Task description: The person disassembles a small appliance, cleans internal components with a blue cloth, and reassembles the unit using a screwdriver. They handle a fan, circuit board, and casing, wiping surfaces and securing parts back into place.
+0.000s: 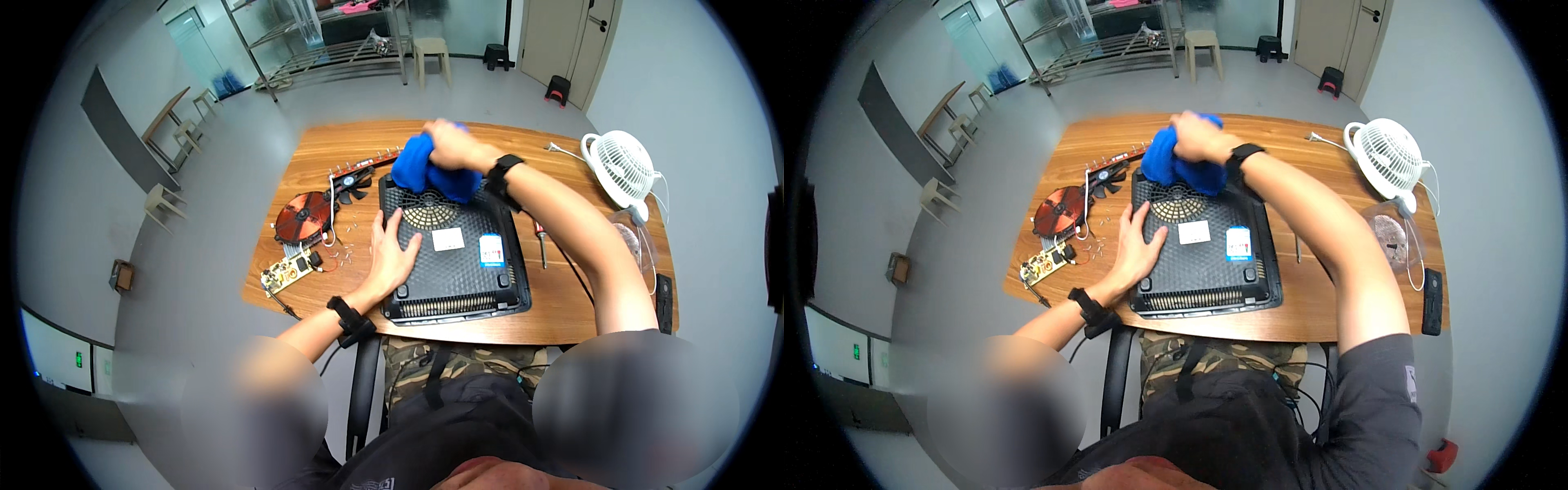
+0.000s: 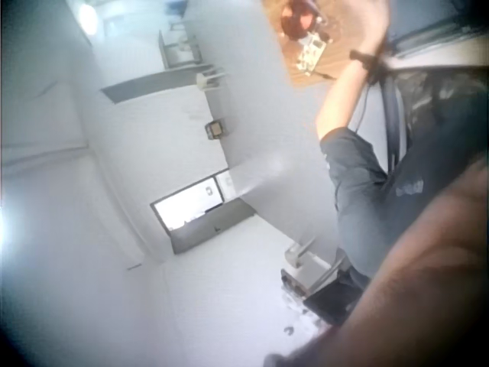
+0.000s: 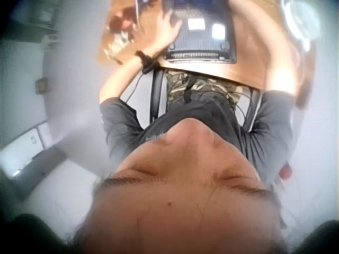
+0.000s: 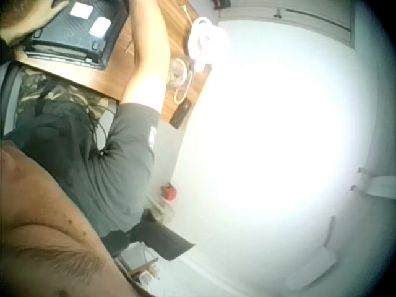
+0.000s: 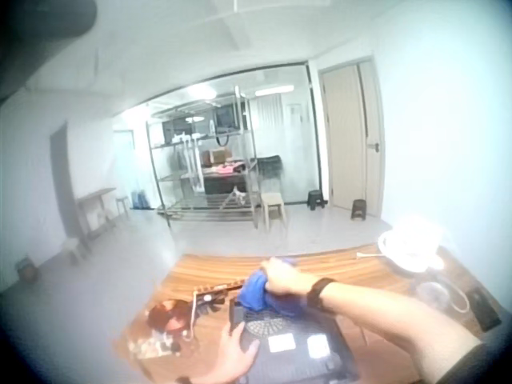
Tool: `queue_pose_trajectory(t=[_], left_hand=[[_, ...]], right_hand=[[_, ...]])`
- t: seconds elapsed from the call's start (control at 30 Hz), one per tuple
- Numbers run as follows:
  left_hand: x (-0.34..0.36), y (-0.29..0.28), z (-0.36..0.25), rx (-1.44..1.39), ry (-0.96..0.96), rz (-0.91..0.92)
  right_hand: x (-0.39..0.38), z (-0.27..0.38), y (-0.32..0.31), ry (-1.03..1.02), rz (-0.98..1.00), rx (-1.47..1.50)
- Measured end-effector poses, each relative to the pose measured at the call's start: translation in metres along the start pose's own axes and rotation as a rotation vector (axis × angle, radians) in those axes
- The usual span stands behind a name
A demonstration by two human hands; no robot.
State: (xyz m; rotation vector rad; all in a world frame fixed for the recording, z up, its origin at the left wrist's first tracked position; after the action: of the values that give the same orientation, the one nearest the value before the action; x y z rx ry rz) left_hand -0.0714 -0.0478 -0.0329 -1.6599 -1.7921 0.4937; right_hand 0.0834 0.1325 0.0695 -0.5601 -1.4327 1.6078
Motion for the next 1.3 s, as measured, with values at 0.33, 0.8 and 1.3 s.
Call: queue_pose_trajectory(t=[0.33, 0.8, 1.3], left_hand=[[-0.002, 0.004, -0.005, 0.035, 0.045, 0.015], [-0.003, 0.007, -0.003, 0.101, 0.091, -0.017], [-0.004, 0.009, -0.004, 0.063, 0.101, -0.019]], right_hand=[[0.019, 0.071, 0.079, -0.095, 0.396, 0.134], [0.046, 0.082, 0.113, -0.22, 0.249, 0.289], [0.036, 0.086, 0.096, -0.318, 0.234, 0.106]])
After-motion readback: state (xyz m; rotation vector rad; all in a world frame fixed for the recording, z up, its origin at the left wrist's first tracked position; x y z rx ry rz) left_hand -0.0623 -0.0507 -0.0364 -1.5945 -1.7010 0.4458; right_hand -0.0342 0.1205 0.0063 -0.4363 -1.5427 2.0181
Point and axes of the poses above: each hand's wrist, its own x-axis towards the middle knuckle, its own y-axis out of the palm, z = x × y, the point moved 7 cm from there along x, towards the middle knuckle, and after that the axes turned 2 degrees about -x, right-handed, at the moved point
